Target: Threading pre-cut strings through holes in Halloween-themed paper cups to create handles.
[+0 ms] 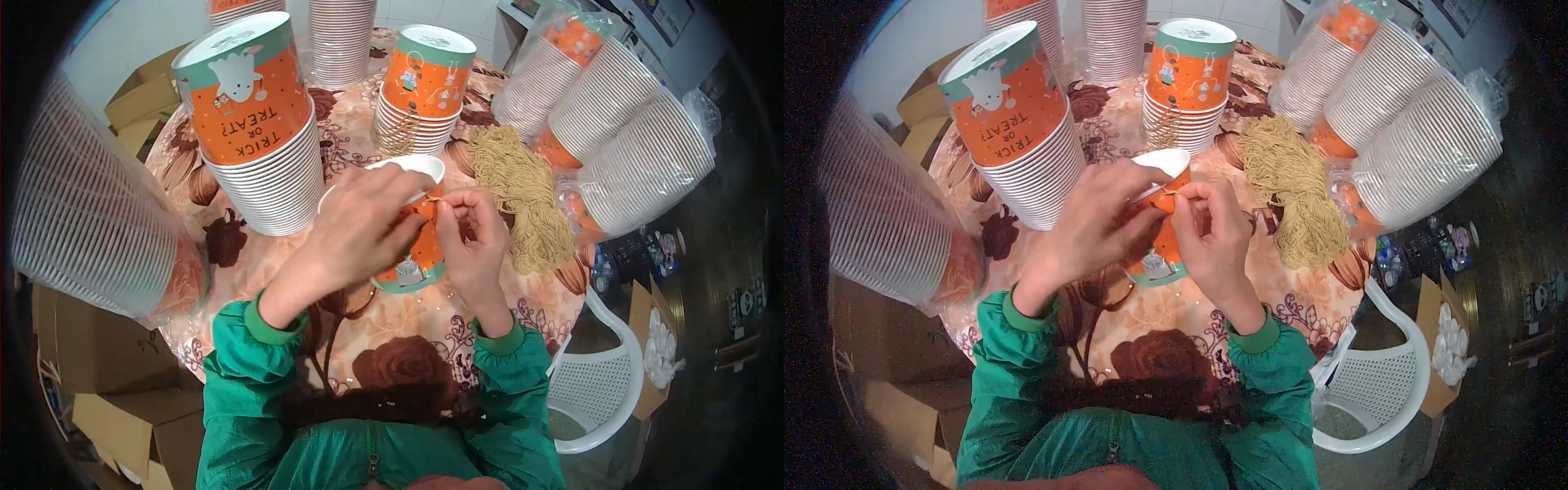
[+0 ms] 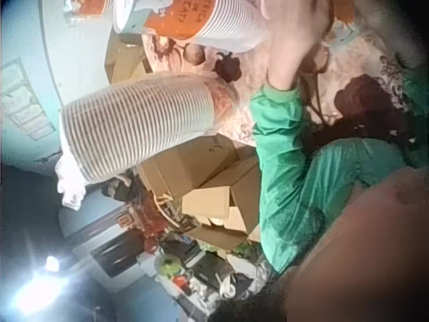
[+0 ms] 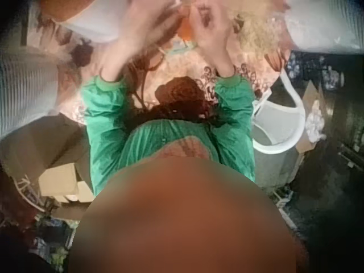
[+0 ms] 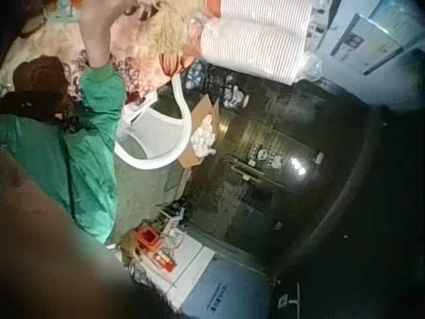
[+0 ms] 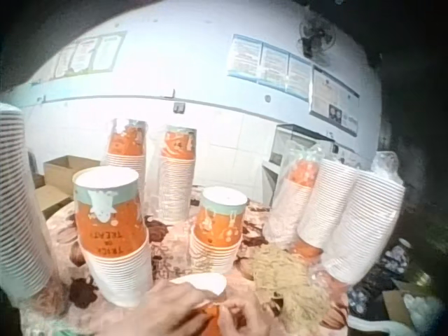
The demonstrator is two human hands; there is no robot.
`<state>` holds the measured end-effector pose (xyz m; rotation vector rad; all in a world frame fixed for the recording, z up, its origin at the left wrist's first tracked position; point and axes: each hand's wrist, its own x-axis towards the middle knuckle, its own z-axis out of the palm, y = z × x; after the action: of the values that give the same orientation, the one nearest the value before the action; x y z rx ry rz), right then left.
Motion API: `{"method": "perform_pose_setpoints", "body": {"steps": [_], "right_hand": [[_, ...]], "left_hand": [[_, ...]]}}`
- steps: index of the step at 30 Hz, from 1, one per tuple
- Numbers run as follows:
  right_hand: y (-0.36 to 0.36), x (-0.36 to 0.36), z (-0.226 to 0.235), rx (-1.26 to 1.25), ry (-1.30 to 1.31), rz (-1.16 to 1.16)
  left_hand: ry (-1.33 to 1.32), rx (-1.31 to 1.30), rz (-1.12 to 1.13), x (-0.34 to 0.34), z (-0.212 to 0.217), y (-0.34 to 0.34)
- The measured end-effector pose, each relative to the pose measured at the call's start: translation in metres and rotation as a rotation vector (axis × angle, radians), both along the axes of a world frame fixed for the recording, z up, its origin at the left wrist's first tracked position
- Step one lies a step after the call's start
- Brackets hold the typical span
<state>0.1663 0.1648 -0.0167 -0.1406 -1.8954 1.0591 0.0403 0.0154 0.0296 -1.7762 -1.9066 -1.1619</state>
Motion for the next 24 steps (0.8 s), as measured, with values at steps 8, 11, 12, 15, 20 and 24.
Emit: {"method": "perform_pose_setpoints", "body": {"steps": [8, 11, 12, 15, 20, 24], "right_hand": [[-0.015, 0.000, 0.011, -0.060, 0.039, 0.157], [-0.016, 0.007, 0.028, -0.376, -0.035, 0.188], [-0.015, 0.007, 0.027, -0.375, -0.035, 0.186], [-0.015, 0.005, 0.026, -0.392, -0.150, 0.203], [-0.019, -0.001, 0.028, -0.250, -0.114, 0.195], [-0.015, -0.002, 0.021, -0.182, -0.090, 0.156]], "left_hand": [[-0.334, 0.089, -0.036, -0.007, -0.005, -0.001], [-0.442, 0.077, -0.057, -0.010, -0.003, -0.002], [-0.448, 0.046, -0.053, -0.009, -0.001, -0.002], [-0.482, 0.078, -0.097, -0.006, -0.002, 0.000], [-0.435, 0.004, -0.057, -0.002, -0.004, -0.002], [-0.374, 0.017, -0.037, 0.004, -0.003, -0.001]]}}
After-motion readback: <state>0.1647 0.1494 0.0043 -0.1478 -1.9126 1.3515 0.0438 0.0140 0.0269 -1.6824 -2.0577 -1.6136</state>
